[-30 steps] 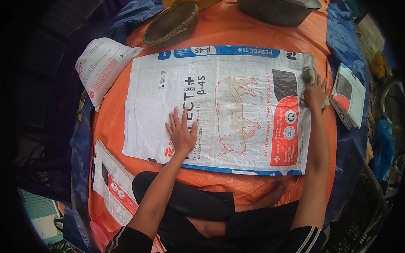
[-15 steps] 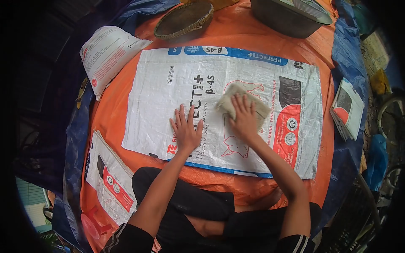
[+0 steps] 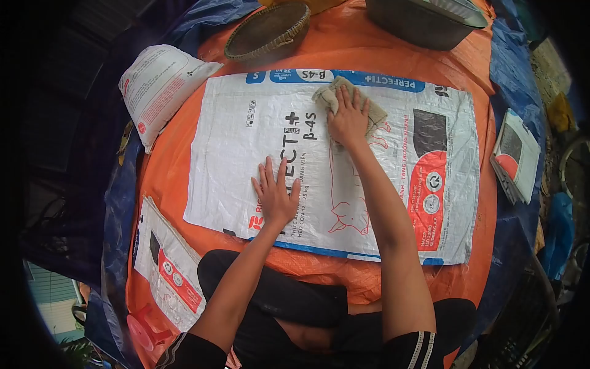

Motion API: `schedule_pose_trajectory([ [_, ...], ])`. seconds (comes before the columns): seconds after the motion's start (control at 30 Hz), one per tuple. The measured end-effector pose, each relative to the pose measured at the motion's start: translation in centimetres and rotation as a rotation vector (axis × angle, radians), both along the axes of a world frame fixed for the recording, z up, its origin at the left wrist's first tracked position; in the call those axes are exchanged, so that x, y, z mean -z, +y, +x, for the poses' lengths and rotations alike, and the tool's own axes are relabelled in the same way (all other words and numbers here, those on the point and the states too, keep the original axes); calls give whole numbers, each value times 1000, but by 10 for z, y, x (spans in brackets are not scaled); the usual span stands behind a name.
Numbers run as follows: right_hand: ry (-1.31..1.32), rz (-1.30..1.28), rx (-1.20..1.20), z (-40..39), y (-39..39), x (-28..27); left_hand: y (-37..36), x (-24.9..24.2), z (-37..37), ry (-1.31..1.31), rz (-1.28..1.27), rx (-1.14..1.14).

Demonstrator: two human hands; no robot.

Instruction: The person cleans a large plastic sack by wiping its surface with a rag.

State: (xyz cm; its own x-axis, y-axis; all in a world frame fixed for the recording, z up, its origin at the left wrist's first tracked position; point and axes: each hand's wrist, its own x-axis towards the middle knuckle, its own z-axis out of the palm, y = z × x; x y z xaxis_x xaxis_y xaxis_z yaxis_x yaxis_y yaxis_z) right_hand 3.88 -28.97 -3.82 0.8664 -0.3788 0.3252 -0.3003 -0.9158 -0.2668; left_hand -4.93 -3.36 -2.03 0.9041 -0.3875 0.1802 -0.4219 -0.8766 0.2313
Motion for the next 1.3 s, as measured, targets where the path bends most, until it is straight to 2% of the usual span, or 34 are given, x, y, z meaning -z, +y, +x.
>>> schedule_pose_trajectory([
  [0.2,7,-33,262,-54,-96,0,0,1,1,11,-11,7],
  [0.43,207,-85,554,-139,-222,-4,-1,1,1,-8,-5,5],
  [0.57,306,-95,642,-157,-249,-16,-1,1,1,24,10,11],
  [0.73,314,-353,700,-164,-266,-19,0,0,1,20,4,6],
  [0.87,256,-341,684,-181,-289,-2,0,-1,0,16,-8,8],
  [0.9,254,-348,681,-181,-285,5,-1,-2,1,6,-13,6],
  [0.97,69,-111,441,-188,-271,13,0,-2,1,-5,-18,5],
  [1.03,106,-96,294,-190,-229,13,2,-1,1,-10,-19,9],
  [1.07,71,59,276,-184,-188,-2,1,-1,2,-9,-9,10],
  [1.2,27,163,-66,-168,-71,-4,2,0,-2,-9,-7,10],
  [1.3,29,58,-233,-127,3,-10,1,-2,-1,-2,1,10],
])
